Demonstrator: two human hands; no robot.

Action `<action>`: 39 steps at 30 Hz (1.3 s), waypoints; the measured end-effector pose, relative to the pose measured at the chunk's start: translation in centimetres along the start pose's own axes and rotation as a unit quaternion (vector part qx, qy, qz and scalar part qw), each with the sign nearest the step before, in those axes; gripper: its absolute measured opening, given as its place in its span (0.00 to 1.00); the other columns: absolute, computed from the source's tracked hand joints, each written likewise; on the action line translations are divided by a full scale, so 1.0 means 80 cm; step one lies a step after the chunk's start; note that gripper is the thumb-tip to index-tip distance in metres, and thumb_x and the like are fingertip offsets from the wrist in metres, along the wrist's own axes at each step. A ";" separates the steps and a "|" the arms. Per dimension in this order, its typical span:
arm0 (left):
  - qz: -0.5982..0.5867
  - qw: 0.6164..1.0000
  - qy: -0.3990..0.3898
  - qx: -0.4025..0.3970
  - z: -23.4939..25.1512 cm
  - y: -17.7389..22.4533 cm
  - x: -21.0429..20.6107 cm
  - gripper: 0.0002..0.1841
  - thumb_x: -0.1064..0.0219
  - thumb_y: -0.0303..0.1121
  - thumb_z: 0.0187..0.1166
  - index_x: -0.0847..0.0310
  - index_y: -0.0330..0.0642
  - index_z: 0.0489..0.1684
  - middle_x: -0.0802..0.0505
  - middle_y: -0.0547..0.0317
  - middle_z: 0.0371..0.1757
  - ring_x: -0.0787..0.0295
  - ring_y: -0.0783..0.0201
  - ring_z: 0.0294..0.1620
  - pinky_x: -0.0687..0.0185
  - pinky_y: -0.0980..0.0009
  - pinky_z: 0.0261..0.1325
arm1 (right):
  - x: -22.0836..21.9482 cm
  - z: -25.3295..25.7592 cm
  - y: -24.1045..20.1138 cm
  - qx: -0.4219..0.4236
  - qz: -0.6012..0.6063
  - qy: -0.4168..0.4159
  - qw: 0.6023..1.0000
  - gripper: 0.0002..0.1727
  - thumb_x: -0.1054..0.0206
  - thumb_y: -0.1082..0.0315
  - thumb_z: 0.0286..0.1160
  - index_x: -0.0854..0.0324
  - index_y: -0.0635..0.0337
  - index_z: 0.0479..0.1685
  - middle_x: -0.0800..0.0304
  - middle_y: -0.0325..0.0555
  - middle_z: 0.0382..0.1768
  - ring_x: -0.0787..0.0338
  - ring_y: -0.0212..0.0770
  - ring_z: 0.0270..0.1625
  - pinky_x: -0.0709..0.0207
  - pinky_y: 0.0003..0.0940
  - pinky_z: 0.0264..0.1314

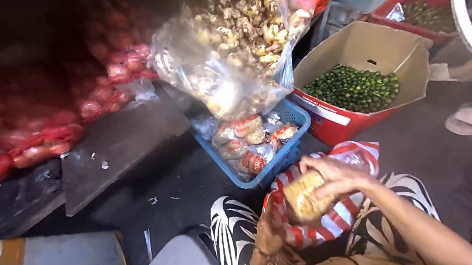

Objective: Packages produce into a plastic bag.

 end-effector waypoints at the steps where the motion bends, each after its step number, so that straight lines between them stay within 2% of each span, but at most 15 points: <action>1: -0.030 0.999 -0.014 0.001 -0.001 -0.008 0.001 0.49 0.27 0.21 0.59 0.46 0.28 0.90 0.24 0.32 0.82 0.26 0.47 0.84 0.33 0.53 0.87 | -0.023 0.001 0.015 -0.036 -0.037 -0.051 0.997 0.43 0.14 0.45 0.49 0.23 0.60 0.66 0.10 0.60 0.46 0.10 0.61 0.50 0.19 0.67 0.53; 4: -0.133 0.989 -0.053 0.025 -0.006 -0.037 -0.003 0.51 0.30 0.18 0.62 0.53 0.33 0.94 0.29 0.38 0.87 0.27 0.55 0.84 0.31 0.58 0.86 | -0.068 0.015 0.024 -0.106 -0.149 -0.137 0.974 0.37 0.18 0.51 0.61 0.22 0.58 0.70 0.11 0.64 0.56 0.12 0.68 0.60 0.24 0.72 0.61; 6: -0.178 0.982 -0.044 0.031 -0.008 -0.049 -0.003 0.50 0.30 0.18 0.62 0.50 0.35 0.93 0.26 0.40 0.85 0.21 0.58 0.80 0.25 0.58 0.82 | -0.050 0.040 -0.009 -0.055 -0.101 -0.067 0.991 0.23 0.28 0.60 0.75 0.18 0.63 0.66 0.10 0.62 0.56 0.11 0.62 0.61 0.22 0.64 0.67; 8: -0.209 0.977 -0.028 0.020 -0.009 -0.051 -0.001 0.48 0.30 0.19 0.61 0.47 0.34 0.92 0.25 0.41 0.85 0.20 0.60 0.79 0.25 0.60 0.81 | -0.015 0.078 -0.054 0.014 -0.003 0.038 0.999 0.20 0.34 0.64 0.81 0.18 0.69 0.65 0.09 0.61 0.55 0.08 0.54 0.58 0.19 0.52 0.69; 10: -0.223 0.975 -0.016 0.012 -0.009 -0.052 -0.001 0.47 0.30 0.20 0.61 0.46 0.31 0.91 0.24 0.39 0.84 0.18 0.60 0.76 0.22 0.61 0.79 | 0.004 0.136 -0.081 0.020 0.031 0.090 0.995 0.20 0.37 0.62 0.84 0.19 0.69 0.65 0.09 0.61 0.56 0.09 0.52 0.59 0.19 0.51 0.69; 14: -0.198 0.980 -0.029 0.017 -0.010 -0.054 -0.013 0.47 0.30 0.21 0.62 0.47 0.34 0.92 0.21 0.42 0.82 0.14 0.61 0.71 0.17 0.61 0.74 | -0.045 0.251 -0.068 -0.161 -0.098 -0.020 0.982 0.36 0.30 0.44 0.76 0.20 0.69 0.70 0.18 0.69 0.70 0.19 0.68 0.74 0.31 0.73 0.74; 16: -0.193 0.981 -0.025 0.020 -0.010 -0.061 -0.019 0.47 0.30 0.21 0.62 0.45 0.36 0.92 0.17 0.44 0.78 0.12 0.62 0.68 0.16 0.61 0.72 | -0.080 0.261 -0.055 -0.226 -0.144 -0.044 0.962 0.37 0.26 0.51 0.69 0.24 0.71 0.73 0.23 0.72 0.74 0.24 0.72 0.77 0.35 0.78 0.74; 19: -0.205 0.978 -0.021 0.031 -0.012 -0.061 -0.016 0.47 0.31 0.21 0.62 0.45 0.38 0.92 0.15 0.44 0.74 0.08 0.63 0.58 0.11 0.62 0.62 | -0.106 0.263 -0.037 -0.260 -0.106 -0.015 0.960 0.44 0.32 0.59 0.78 0.46 0.69 0.91 0.38 0.76 0.84 0.36 0.76 0.85 0.48 0.77 0.83; 22: -0.195 0.980 -0.017 0.028 -0.013 -0.064 -0.014 0.47 0.31 0.22 0.62 0.45 0.39 0.92 0.15 0.44 0.74 0.08 0.63 0.56 0.11 0.61 0.61 | -0.101 0.272 -0.034 -0.225 -0.148 0.000 0.963 0.45 0.25 0.59 0.68 0.39 0.70 0.86 0.29 0.71 0.80 0.30 0.72 0.82 0.47 0.75 0.84; 25: -0.185 0.982 -0.013 0.015 -0.007 -0.063 -0.012 0.47 0.30 0.24 0.60 0.44 0.37 0.91 0.16 0.44 0.76 0.09 0.64 0.60 0.13 0.62 0.64 | -0.075 0.267 -0.063 -0.163 -0.219 -0.005 0.962 0.40 0.22 0.57 0.65 0.27 0.71 0.76 0.23 0.70 0.75 0.25 0.71 0.78 0.50 0.76 0.84; 29: -0.192 0.981 -0.001 0.027 -0.011 -0.052 -0.011 0.50 0.27 0.27 0.60 0.47 0.37 0.92 0.13 0.45 0.72 0.07 0.66 0.54 0.10 0.65 0.57 | -0.015 0.228 -0.101 -0.114 -0.225 0.037 0.967 0.32 0.25 0.49 0.64 0.17 0.61 0.65 0.13 0.62 0.64 0.18 0.66 0.70 0.41 0.76 0.77; 31: -0.194 0.981 -0.003 0.013 -0.012 -0.047 -0.012 0.53 0.27 0.28 0.60 0.53 0.35 0.94 0.19 0.44 0.80 0.13 0.67 0.68 0.16 0.66 0.70 | 0.024 0.179 -0.114 -0.095 -0.194 0.034 0.976 0.32 0.24 0.48 0.65 0.18 0.57 0.68 0.11 0.60 0.60 0.14 0.64 0.66 0.29 0.74 0.68; 33: -0.202 0.979 -0.001 0.013 -0.011 -0.047 -0.012 0.54 0.27 0.28 0.60 0.57 0.35 0.95 0.21 0.42 0.81 0.14 0.66 0.70 0.17 0.66 0.72 | 0.049 0.124 -0.115 -0.034 -0.151 0.010 0.988 0.33 0.19 0.53 0.62 0.19 0.57 0.69 0.10 0.61 0.57 0.13 0.64 0.62 0.25 0.71 0.63; 36: -0.208 0.978 -0.007 0.026 -0.008 -0.047 -0.010 0.55 0.28 0.24 0.60 0.59 0.35 0.95 0.22 0.39 0.81 0.11 0.65 0.64 0.14 0.65 0.66 | 0.030 0.063 -0.073 0.029 -0.088 -0.082 0.992 0.33 0.16 0.60 0.60 0.18 0.60 0.68 0.10 0.65 0.55 0.12 0.66 0.59 0.25 0.73 0.63; 39: -0.193 0.981 -0.026 0.012 -0.004 -0.048 -0.009 0.57 0.28 0.22 0.60 0.63 0.37 0.96 0.29 0.38 0.87 0.17 0.61 0.75 0.20 0.63 0.76 | -0.026 0.036 -0.023 -0.028 -0.120 -0.187 0.975 0.32 0.13 0.59 0.56 0.15 0.60 0.64 0.09 0.65 0.52 0.11 0.67 0.58 0.25 0.74 0.62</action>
Point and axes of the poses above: each hand's wrist, its own z-axis towards the middle knuckle, its own x-axis out of the back of the hand, y = z × x, the point moved 7 cm from there along z, towards the middle knuckle
